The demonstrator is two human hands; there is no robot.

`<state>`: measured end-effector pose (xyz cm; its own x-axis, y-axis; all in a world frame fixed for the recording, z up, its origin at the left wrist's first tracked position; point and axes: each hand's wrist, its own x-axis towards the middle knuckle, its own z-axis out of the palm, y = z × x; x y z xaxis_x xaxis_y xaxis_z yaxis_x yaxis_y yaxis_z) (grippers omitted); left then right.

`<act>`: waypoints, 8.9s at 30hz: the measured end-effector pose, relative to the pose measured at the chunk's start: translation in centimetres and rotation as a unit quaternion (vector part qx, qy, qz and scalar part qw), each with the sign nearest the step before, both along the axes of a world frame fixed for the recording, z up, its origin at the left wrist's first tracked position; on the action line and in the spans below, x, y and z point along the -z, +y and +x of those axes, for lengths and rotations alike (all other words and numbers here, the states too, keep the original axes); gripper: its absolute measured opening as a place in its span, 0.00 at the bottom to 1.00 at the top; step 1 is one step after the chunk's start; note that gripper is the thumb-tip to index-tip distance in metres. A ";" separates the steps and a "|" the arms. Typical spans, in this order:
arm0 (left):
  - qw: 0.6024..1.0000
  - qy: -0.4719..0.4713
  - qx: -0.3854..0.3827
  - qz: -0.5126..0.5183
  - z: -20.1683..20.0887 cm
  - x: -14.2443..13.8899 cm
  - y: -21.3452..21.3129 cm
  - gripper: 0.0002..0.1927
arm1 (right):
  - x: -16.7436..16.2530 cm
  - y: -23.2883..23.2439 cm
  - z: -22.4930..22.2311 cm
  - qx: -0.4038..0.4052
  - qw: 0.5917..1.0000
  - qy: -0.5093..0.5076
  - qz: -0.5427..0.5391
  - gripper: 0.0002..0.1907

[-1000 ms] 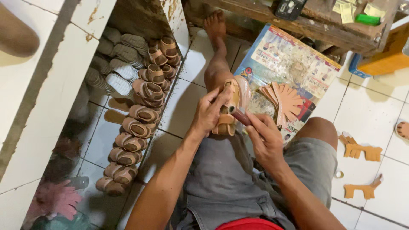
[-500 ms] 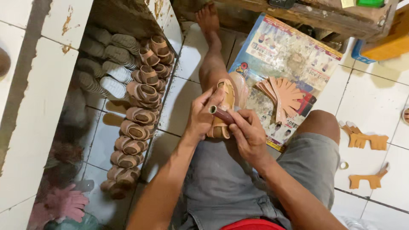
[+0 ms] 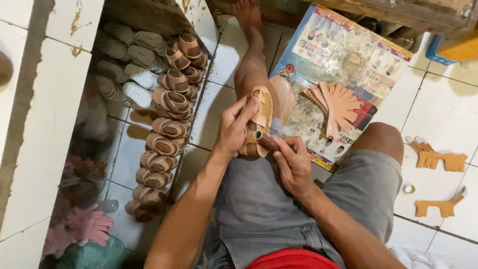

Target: The person assembles a pair of sandals by attaching straps to the sole using a cylindrical tool. They pick up a sole, position a strap, and use the tool to press or secure the strap onto the sole, repeating the process for multiple straps.

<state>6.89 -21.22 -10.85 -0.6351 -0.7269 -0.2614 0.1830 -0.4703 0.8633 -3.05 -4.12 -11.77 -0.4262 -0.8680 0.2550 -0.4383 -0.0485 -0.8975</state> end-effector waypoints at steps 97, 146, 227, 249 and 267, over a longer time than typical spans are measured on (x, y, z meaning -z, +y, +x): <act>0.937 -0.152 0.252 -0.187 -0.4 -4.8 1.1 0.35 | -4.8 2.1 -5.5 0.037 0.996 0.063 0.040 0.20; 0.958 0.046 0.252 -0.129 0.9 -3.0 0.9 0.35 | -2.0 -0.2 -3.4 -0.002 0.994 0.080 -0.080 0.20; 0.814 -0.139 0.129 -0.549 1.7 -10.4 2.0 0.36 | -6.8 0.9 -4.2 0.024 0.995 0.087 -0.038 0.20; 0.792 -0.140 0.128 -0.580 1.9 -11.0 2.3 0.33 | -6.8 2.0 -4.8 -0.007 0.997 0.083 -0.002 0.20; 0.870 -0.146 0.154 -0.445 2.6 -10.1 1.0 0.38 | -5.6 -0.4 -2.0 -0.037 0.992 0.085 -0.082 0.21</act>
